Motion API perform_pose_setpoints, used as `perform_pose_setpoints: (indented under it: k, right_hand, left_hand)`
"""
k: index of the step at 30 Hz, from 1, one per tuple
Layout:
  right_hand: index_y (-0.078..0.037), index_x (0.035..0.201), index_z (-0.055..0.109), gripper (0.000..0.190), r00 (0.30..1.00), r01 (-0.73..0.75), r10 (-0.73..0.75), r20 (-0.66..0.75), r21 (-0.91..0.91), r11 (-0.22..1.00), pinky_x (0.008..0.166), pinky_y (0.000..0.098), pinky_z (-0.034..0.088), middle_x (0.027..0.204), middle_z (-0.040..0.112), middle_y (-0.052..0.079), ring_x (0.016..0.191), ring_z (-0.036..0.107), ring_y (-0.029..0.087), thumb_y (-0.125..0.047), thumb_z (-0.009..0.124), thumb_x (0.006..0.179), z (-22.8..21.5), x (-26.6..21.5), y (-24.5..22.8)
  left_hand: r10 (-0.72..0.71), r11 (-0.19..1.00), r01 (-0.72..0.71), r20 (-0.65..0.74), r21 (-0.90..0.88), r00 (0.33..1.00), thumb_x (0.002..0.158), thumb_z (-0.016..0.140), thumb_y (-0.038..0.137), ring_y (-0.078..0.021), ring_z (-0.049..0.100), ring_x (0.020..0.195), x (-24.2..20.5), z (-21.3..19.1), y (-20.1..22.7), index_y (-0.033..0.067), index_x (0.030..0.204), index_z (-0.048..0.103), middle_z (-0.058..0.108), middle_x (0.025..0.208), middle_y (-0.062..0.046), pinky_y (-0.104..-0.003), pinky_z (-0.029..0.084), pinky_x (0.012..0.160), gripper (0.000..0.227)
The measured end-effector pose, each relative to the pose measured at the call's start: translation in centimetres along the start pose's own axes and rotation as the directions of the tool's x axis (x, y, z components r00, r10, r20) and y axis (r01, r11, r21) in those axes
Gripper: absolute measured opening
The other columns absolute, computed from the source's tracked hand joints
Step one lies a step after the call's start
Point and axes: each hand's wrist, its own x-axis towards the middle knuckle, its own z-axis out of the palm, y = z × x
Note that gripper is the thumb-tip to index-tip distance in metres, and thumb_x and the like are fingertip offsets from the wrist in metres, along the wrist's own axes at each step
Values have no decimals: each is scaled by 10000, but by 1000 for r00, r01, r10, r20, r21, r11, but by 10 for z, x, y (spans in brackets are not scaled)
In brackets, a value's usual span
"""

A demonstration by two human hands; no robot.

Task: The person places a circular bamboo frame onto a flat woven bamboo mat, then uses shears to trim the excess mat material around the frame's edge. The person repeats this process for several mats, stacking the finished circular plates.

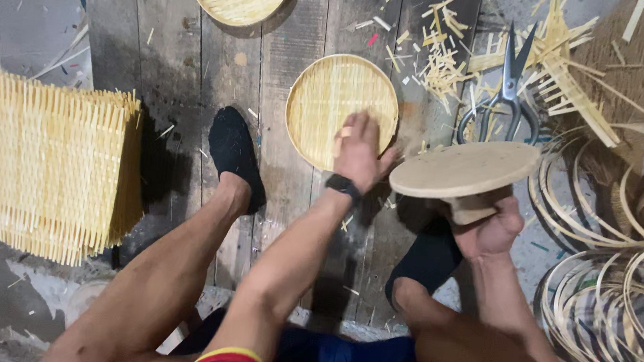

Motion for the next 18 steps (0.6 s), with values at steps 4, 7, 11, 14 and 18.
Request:
perform_pose_setpoints:
  k: [4,7,11,14,18]
  right_hand:
    - [15,1535,436,754,998,-37,41,47,-75,997,1218,475,406,1472,572,153,1381,554,323,-220,644,849,-9,11,12]
    - [10,1515,440,737,989,-148,148,-12,-140,979,1178,468,398,1458,570,160,1354,555,319,-175,615,823,-16,18,25]
    - [4,1515,403,670,993,-117,108,-44,-331,937,1165,486,379,1469,522,155,1363,506,322,-164,571,889,-27,3,26]
    - [35,1518,417,646,982,-104,57,-180,-261,960,1191,456,355,1501,526,151,1411,474,308,-294,537,975,-24,-12,8]
    - [53,1483,454,734,994,-33,17,-112,-141,989,1122,417,398,1475,592,171,1371,546,289,-501,491,1003,-13,-34,-21]
  left_hand:
    - [97,995,-95,-149,16,984,899,697,172,-407,527,1371,-4,26,-19,56,1303,626,560,1464,-195,-508,423,1131,427]
    - [101,993,-105,-84,-54,991,778,690,106,-386,545,1329,-19,12,-58,52,1312,632,602,1413,-161,-485,442,1121,539]
    - [406,909,-399,-31,122,914,720,669,-3,-337,572,1258,-6,-36,-131,69,1363,666,631,1401,-160,-465,454,1028,647]
    - [364,928,-346,-131,141,922,896,643,-44,-262,613,1235,57,-81,-186,79,1319,676,663,1333,-107,-357,517,1018,442]
    - [383,889,-290,-227,355,895,789,650,-24,-273,624,1190,120,-132,-219,114,1219,723,717,1283,-67,-360,523,963,458]
